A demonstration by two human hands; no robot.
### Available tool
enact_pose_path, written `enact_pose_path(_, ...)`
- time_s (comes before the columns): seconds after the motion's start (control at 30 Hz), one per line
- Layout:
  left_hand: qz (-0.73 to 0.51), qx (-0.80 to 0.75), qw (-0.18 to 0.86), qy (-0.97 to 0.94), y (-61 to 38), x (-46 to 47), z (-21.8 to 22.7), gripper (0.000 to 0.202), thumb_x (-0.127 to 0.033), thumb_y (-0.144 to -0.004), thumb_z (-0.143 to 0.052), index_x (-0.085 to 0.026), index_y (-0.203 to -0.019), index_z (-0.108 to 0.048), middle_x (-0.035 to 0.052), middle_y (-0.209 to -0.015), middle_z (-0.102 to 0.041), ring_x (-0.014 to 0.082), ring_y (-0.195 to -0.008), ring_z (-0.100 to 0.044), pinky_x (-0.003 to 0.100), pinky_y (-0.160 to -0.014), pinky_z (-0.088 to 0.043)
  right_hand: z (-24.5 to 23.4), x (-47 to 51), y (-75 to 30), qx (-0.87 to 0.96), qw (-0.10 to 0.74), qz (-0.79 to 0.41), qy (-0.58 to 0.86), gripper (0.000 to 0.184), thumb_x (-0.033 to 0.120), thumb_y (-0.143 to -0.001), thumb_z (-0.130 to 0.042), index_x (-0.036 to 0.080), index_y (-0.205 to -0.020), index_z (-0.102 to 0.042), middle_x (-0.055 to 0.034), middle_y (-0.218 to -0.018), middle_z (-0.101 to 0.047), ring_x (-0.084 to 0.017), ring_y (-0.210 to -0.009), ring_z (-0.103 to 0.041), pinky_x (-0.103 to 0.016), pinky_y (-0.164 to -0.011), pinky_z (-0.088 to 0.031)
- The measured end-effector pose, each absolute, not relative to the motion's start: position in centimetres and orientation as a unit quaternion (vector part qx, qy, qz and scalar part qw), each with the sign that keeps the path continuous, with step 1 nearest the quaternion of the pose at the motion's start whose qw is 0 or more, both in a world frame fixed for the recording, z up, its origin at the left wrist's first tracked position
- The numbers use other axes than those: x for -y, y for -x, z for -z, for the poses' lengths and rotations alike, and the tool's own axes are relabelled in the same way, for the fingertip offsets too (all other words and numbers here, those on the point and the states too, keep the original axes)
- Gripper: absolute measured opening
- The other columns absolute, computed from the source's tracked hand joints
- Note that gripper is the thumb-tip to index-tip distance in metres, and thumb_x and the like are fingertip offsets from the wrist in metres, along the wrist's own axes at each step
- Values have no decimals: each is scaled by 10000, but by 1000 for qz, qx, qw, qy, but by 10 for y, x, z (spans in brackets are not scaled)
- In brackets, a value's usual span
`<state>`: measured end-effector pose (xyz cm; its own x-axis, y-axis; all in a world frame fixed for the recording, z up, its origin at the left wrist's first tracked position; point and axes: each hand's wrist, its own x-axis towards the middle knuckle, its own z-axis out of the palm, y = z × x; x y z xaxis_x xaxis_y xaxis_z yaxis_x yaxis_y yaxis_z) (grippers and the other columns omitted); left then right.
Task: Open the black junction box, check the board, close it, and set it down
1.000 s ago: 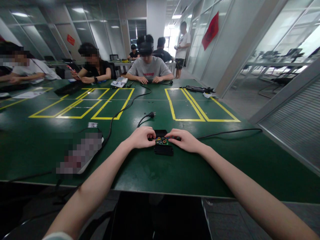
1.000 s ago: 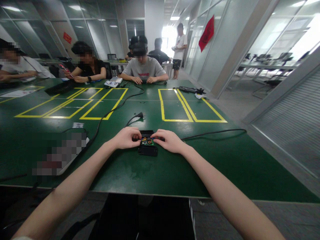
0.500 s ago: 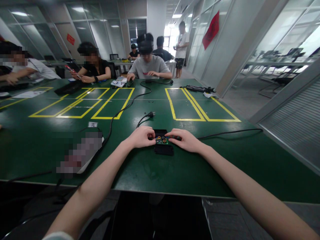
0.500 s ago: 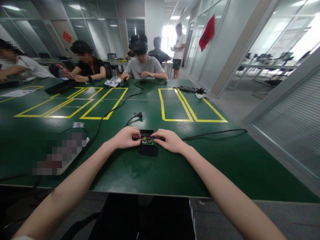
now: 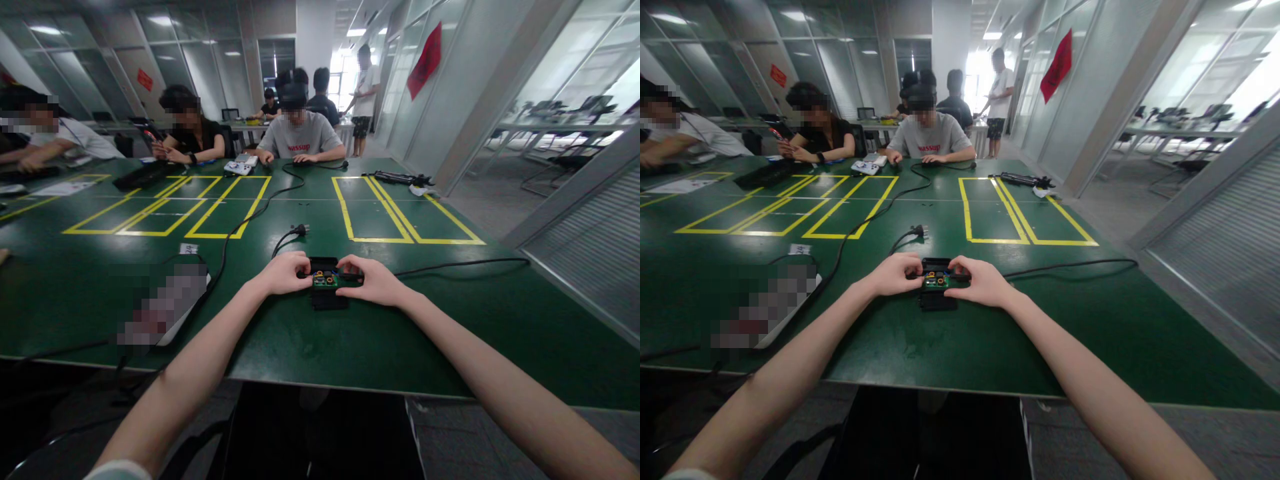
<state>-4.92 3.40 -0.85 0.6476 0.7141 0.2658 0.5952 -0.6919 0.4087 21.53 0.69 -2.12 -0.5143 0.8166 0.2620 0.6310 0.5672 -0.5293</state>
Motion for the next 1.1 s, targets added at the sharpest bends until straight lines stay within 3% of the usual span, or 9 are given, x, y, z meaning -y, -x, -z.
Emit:
enact_pose_path(0.43, -215, -369, 167, -888, 50, -34, 11, 138, -269, -788, -657, -156, -711, -647, -8, -721, -551, 118, -614, -484, 241, -593, -341, 17, 4, -199, 857, 229, -80, 454, 244, 346, -802, -711, 223, -990, -615, -45, -913, -727, -216, -804, -681, -292, -688, -448)
enact_pose_path(0.77, -227, -380, 175, -879, 53, -36, 10, 152, -271, -790, -656, -152, -695, -658, -5, -689, -575, 118, -621, -494, 240, -609, -352, 22, -4, -201, 845, 241, -83, 471, 238, 421, -861, -685, 220, -976, -629, -29, -843, -710, -193, -735, -653, -269, -645, -399)
enact_pose_path(0.83, -240, -392, 198, -866, 53, -36, 9, 152, -267, -786, -659, -148, -691, -667, -13, -652, -579, 110, -598, -484, 234, -597, -349, 20, -9, -208, 847, 229, -90, 471, 200, 413, -922, -619, 218, -922, -665, -21, -767, -701, -178, -674, -630, -264, -615, -370)
enact_pose_path(0.93, -274, -405, 258, -834, 52, -33, 6, 173, -285, -794, -661, -137, -709, -688, -24, -597, -574, 95, -546, -453, 224, -558, -332, 19, -14, -219, 855, 229, -95, 456, 304, 395, -990, -524, 214, -848, -724, -28, -675, -692, -165, -600, -598, -269, -589, -341)
enact_pose_path(1.1, -314, -403, 392, -765, 51, -30, 1, 230, -343, -771, -712, -119, -722, -696, -14, -584, -592, 85, -527, -465, 206, -522, -333, 18, -12, -225, 854, 309, -109, 405, 388, 418, -1010, -496, 196, -831, -760, -64, -733, -737, -170, -620, -625, -270, -609, -396)
